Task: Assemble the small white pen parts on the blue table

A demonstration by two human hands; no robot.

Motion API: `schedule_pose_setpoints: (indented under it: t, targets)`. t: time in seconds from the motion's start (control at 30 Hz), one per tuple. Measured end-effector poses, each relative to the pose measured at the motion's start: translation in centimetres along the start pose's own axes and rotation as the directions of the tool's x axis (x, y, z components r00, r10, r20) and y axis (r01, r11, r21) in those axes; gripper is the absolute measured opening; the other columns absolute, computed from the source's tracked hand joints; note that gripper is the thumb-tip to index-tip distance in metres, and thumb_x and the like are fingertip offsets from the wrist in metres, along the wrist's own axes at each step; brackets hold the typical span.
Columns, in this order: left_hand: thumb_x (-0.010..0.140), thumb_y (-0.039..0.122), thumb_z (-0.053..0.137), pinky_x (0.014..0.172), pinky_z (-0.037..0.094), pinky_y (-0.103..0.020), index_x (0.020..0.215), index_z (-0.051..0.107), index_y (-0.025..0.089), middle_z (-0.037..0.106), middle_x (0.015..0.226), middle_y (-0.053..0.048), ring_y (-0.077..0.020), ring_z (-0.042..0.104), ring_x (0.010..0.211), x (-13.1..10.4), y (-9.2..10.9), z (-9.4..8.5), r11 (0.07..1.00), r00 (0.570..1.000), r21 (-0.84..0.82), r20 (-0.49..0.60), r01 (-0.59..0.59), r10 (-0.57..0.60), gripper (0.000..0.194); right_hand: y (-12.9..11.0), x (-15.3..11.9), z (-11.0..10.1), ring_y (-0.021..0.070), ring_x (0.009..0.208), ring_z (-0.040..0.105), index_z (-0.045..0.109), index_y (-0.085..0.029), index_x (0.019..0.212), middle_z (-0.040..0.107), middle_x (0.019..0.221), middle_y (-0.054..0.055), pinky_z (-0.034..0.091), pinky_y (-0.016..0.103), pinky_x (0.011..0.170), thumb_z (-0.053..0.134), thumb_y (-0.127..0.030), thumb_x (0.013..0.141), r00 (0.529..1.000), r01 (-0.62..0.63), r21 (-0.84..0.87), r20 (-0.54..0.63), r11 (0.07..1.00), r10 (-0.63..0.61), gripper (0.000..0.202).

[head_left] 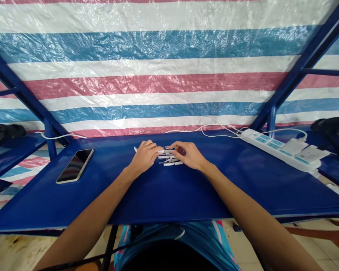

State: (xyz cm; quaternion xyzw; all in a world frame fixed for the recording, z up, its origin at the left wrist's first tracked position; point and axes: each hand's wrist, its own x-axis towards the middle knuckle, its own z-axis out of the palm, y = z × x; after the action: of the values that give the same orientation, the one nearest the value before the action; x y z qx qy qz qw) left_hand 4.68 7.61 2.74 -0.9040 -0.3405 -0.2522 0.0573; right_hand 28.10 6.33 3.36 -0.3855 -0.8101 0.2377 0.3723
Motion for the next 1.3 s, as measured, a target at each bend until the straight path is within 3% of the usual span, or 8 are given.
schedule_pose_setpoints:
  t: [0.2,0.33,0.67,1.1,1.3]
  targets:
    - [0.108,0.035,0.043,0.081,0.041,-0.035,0.109,0.074,0.02,0.07,0.083,-0.006,-0.0234,0.056,0.085,0.01,0.16,-0.14,0.998,0.998,-0.022,-0.01,0.056,-0.056,0.034,0.08,-0.14,0.07,0.0139,0.062,0.056,0.069,-0.019,0.079,0.065,0.068,0.001,0.04,0.026,0.065,0.054,-0.043,0.098,0.999,-0.003,-0.051,0.037,0.999,0.005,0.035]
    - [0.107,0.04,0.046,0.082,0.043,-0.036,0.106,0.075,0.021,0.073,0.086,-0.006,-0.0233,0.058,0.085,0.01,0.03,-0.16,0.987,0.991,-0.085,-0.009,0.135,-0.136,0.035,0.3,-0.02,0.08,0.0141,0.06,0.055,0.074,-0.019,0.088,0.067,0.068,0.001,0.041,0.026,0.064,0.055,-0.046,0.098,1.0,-0.013,-0.051,0.006,0.999,0.014,0.034]
    - [0.103,0.044,0.051,0.084,0.05,-0.039,0.094,0.074,0.022,0.077,0.092,-0.006,-0.0236,0.063,0.082,0.02,-0.31,0.2,0.945,0.975,-0.259,-0.037,0.201,-0.217,0.033,0.7,0.13,0.19,0.0152,0.06,0.06,0.077,-0.021,0.097,0.069,0.068,0.001,0.044,0.025,0.061,0.064,-0.031,0.091,0.995,-0.077,-0.061,-0.063,0.995,0.073,0.017]
    - [0.095,0.029,0.061,0.083,0.052,-0.035,0.095,0.069,0.021,0.07,0.086,-0.003,-0.0215,0.063,0.081,-0.05,-0.39,-0.06,0.905,0.946,-0.325,-0.074,0.277,-0.316,0.012,0.63,0.18,0.18,0.0161,0.062,0.065,0.076,-0.021,0.094,0.069,0.068,0.0,0.048,0.025,0.062,0.066,-0.027,0.09,0.984,-0.149,-0.021,-0.097,0.989,0.146,0.012]
    - [0.091,0.027,0.063,0.083,0.052,-0.035,0.089,0.067,0.022,0.071,0.085,-0.002,-0.0209,0.063,0.08,0.06,-0.21,-0.21,0.872,0.939,-0.386,-0.041,0.301,-0.343,0.007,0.67,0.17,0.14,0.0161,0.061,0.065,0.076,-0.021,0.094,0.069,0.068,0.001,0.048,0.025,0.062,0.066,-0.029,0.09,0.986,-0.146,-0.035,-0.092,0.989,0.142,0.014]
